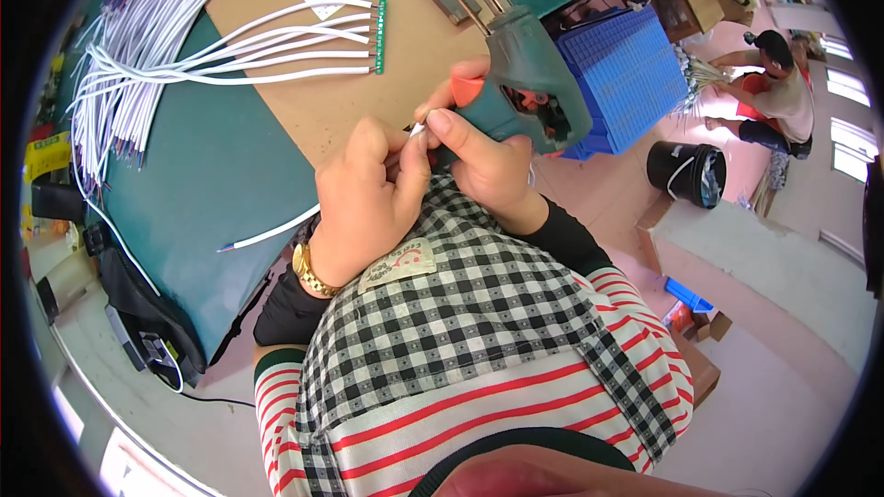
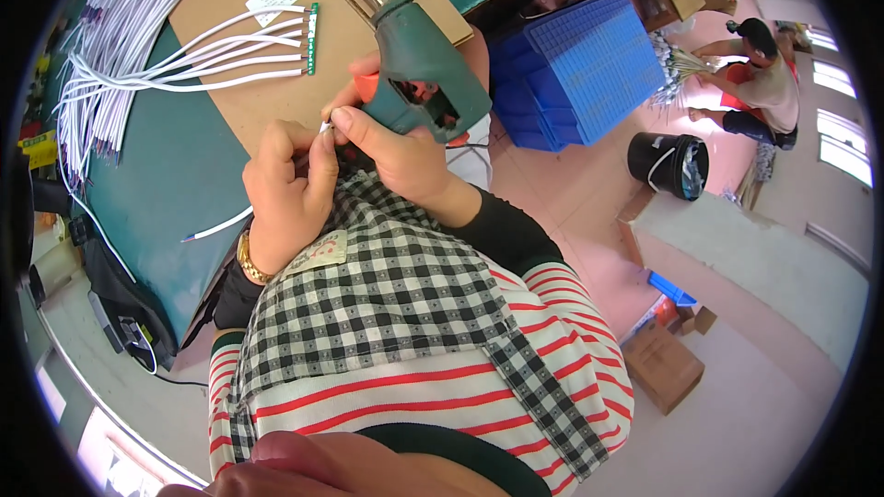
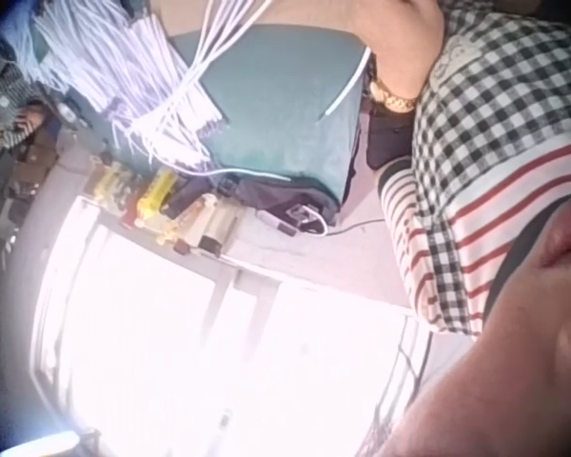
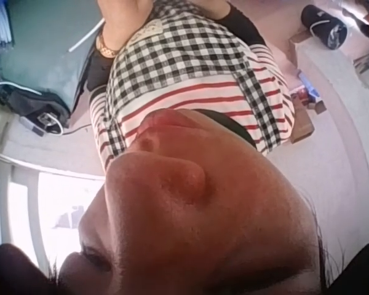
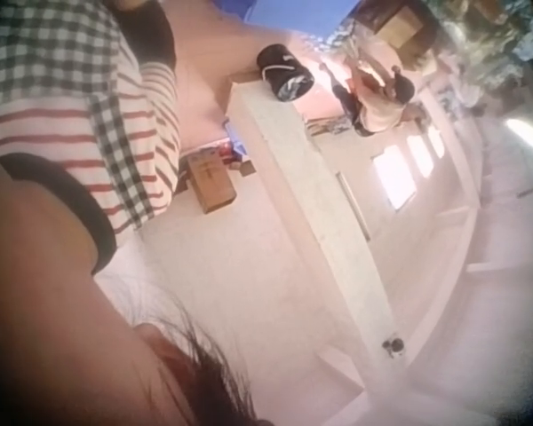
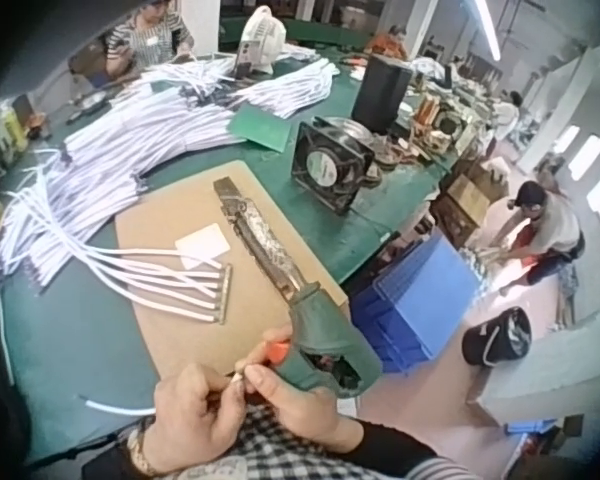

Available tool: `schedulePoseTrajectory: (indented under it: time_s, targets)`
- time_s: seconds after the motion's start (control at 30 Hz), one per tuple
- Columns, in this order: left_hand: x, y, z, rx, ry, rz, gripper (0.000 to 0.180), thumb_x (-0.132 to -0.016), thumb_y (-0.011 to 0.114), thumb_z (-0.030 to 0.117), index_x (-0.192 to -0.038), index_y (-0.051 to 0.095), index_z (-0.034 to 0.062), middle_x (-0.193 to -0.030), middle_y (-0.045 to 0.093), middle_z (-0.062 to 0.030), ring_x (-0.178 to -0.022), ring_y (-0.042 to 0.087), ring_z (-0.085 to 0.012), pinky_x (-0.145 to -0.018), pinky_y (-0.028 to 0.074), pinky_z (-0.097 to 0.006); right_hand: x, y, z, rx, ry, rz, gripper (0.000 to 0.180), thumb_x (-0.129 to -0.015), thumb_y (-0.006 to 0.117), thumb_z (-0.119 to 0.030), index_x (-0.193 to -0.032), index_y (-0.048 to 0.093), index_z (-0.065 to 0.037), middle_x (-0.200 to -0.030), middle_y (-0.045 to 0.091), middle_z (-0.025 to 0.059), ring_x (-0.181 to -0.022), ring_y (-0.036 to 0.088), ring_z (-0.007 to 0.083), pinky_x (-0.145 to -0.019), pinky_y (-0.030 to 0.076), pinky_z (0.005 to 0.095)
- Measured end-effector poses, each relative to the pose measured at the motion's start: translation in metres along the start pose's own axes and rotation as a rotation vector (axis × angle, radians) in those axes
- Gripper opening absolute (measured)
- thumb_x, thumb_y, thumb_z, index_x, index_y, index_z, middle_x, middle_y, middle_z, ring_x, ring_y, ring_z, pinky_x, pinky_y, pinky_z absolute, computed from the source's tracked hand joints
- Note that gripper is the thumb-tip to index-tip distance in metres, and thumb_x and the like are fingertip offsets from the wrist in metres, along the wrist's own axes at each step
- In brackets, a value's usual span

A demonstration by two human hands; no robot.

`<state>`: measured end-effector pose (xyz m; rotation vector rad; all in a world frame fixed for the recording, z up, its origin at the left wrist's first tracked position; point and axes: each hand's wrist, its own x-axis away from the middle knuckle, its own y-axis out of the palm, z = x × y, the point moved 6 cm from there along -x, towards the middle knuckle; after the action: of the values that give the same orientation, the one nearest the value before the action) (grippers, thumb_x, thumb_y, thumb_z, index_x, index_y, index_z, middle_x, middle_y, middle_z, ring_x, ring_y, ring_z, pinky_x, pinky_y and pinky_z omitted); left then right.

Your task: The person assembles LED components by heating connections on a circuit board strip with a soldering tool and organizing wires at a factory workbench.

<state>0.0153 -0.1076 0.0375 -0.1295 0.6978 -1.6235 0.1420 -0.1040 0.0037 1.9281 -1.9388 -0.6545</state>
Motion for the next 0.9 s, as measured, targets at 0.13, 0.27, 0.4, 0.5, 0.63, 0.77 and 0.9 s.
schedulePoseTrajectory:
  time_s: [0.13,0.27,0.4,0.5,0.63,0.77,0.9]
  targets:
    - [0.004,0.003,0.005,-0.040,0.181,0.112,0.016,-0.079,0.068,0.007,-0.075,0.052,0.0064,-0.060,0.055,-0.0055,-0.044,0.051,-0.0189,-0.042,0.039,-0.031,0.001,0.001,0.012,-0.308,0.153,0.031,0.044,-0.081,0.057,0.004,-0.120,0.042,-0.010,-0.088,0.057,0.0110,-0.072,0.053,0.0131,-0.067,0.047,0.0277]
    - [0.006,0.004,0.002,0.052,0.230,0.174,0.017,-0.077,0.069,0.005,-0.075,0.052,0.0069,-0.060,0.054,-0.0048,-0.045,0.049,-0.0195,-0.043,0.039,-0.030,0.005,0.005,0.036,-0.660,0.392,0.052,0.044,-0.080,0.058,0.000,-0.120,0.044,-0.014,-0.084,0.055,0.0080,-0.072,0.050,0.0132,-0.066,0.046,0.0276]
    - [0.003,-0.002,-0.002,0.060,0.275,0.153,0.015,-0.076,0.070,0.004,-0.079,0.056,0.0058,-0.063,0.055,-0.0056,-0.048,0.050,-0.0215,-0.044,0.039,-0.030,0.004,0.003,0.031,-0.603,0.381,0.063,0.044,-0.080,0.058,0.001,-0.120,0.044,-0.012,-0.084,0.055,0.0081,-0.071,0.051,0.0131,-0.067,0.046,0.0286]
    - [-0.005,-0.008,-0.003,-0.155,0.324,0.151,0.014,-0.076,0.071,0.004,-0.087,0.064,0.0056,-0.069,0.057,-0.0066,-0.053,0.053,-0.0225,-0.047,0.042,-0.032,-0.003,-0.014,0.012,-0.115,0.096,0.184,0.043,-0.080,0.059,0.004,-0.119,0.043,-0.007,-0.080,0.054,0.0065,-0.068,0.053,0.0135,-0.068,0.048,0.0321]
    - [-0.025,-0.013,-0.021,-0.259,0.042,0.126,0.006,-0.079,0.069,0.007,-0.083,0.066,0.0038,-0.072,0.058,-0.0075,-0.055,0.057,-0.0209,-0.049,0.045,-0.030,-0.002,-0.044,-0.002,0.112,-0.076,0.259,0.039,-0.083,0.058,0.002,-0.117,0.043,-0.007,-0.079,0.052,0.0059,-0.068,0.052,0.0137,-0.070,0.048,0.0347]
    - [-0.026,-0.011,-0.033,-0.243,-0.018,0.161,0.005,-0.078,0.068,0.007,-0.079,0.064,0.0040,-0.073,0.059,-0.0075,-0.057,0.059,-0.0217,-0.050,0.045,-0.030,0.007,-0.063,-0.006,0.109,-0.079,0.281,0.034,-0.085,0.053,0.001,-0.117,0.042,-0.006,-0.076,0.049,0.0049,-0.065,0.051,0.0135,-0.068,0.046,0.0341]
    - [-0.028,-0.007,-0.038,-0.296,-0.077,0.094,0.007,-0.076,0.068,0.008,-0.075,0.062,0.0039,-0.072,0.059,-0.0074,-0.056,0.060,-0.0228,-0.051,0.046,-0.032,0.017,-0.067,-0.004,0.133,-0.058,0.281,0.035,-0.085,0.053,0.000,-0.117,0.042,-0.005,-0.076,0.050,0.0054,-0.064,0.050,0.0134,-0.068,0.046,0.0337]
